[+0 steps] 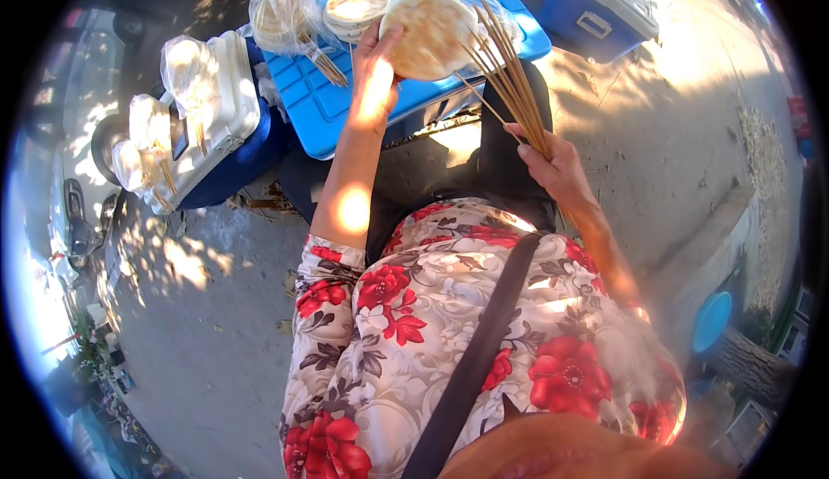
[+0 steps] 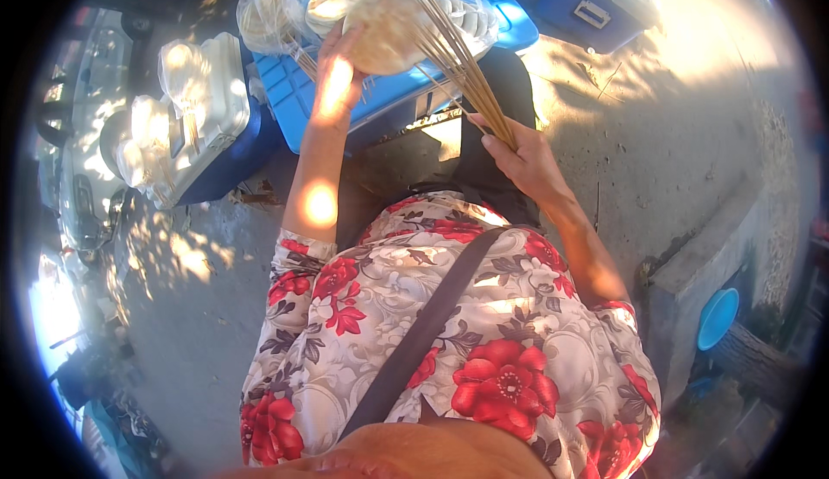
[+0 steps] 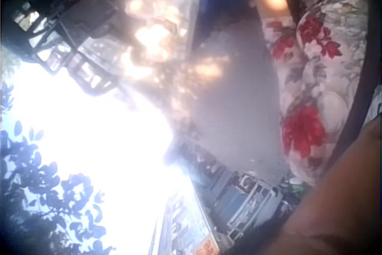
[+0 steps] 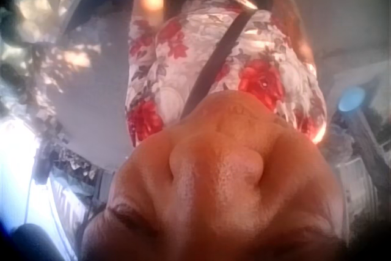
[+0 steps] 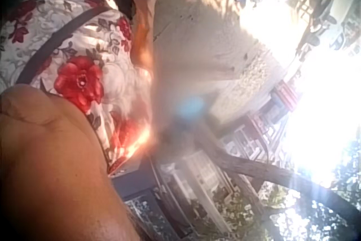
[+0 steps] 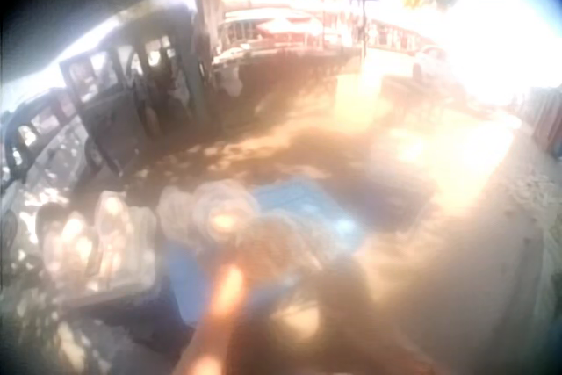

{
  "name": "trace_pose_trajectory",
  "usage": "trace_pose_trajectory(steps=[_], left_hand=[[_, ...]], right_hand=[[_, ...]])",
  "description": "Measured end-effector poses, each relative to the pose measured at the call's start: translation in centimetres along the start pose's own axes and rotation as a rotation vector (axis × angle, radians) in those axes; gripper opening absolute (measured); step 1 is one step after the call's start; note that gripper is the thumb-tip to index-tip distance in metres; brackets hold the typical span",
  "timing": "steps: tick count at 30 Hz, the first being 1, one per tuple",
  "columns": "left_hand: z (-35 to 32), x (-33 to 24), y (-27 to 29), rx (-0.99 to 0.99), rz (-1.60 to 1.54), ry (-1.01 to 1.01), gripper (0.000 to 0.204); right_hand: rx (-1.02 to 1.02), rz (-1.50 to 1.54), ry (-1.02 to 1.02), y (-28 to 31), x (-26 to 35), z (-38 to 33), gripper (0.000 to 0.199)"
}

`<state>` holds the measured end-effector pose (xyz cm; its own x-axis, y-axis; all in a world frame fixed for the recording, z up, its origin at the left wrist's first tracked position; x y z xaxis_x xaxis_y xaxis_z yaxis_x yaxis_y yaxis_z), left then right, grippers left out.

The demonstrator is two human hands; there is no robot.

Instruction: The person inserts wooden skewers into round, flat food items and places them into plastic bags. They repeat this process with multiple items, organizing them on a blue cooler.

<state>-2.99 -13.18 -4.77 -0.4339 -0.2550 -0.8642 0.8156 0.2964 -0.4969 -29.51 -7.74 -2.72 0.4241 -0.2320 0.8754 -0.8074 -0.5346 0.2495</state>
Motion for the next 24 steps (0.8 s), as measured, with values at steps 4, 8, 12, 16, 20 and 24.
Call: trace_pose_trajectory(steps=[4,8,12,16,20,24], left_hand=[[-0.1,0.5,0.0,0.034,0.013,0.044,0.036],[-0.6,0.4,-0.2,0.062,0.026,0.105,0.037],[-0.9,0.2,-0.3,0.055,0.01,0.142,0.037],[-1.2,0.0,-0.6,0.094,0.013,0.184,0.038],[-1.5,0.0,-0.7,0.12,0.022,0.207,0.043],[-1.8,-0.3,-1.0,0.115,0.044,0.244,0.045]], right_hand=[[0.001,-0.015,0.03,0.0,-0.4,0.6,0.033],[0.029,-0.004,0.065,-0.2,-0.6,1.3,0.033],[0.06,0.031,0.088,-0.3,-0.9,2.1,0.032],[0.065,0.062,0.139,-0.7,-1.0,3.0,0.032],[0.075,0.095,0.151,-1.1,-0.5,3.6,0.032],[0.061,0.123,0.229,-1.7,0.1,4.4,0.032]])
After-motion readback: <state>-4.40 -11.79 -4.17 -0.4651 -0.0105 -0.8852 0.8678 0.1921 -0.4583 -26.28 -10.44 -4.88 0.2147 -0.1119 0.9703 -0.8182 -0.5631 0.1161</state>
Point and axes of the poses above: each hand's wrist, its own z-axis towards the middle knuckle, its own y-axis out of the back of the hand, x = y × z, the point moved 3 cm from there along z, towards the middle knuckle, and after that the axes turned 7 degrees about -y, right-handed, at the moved point
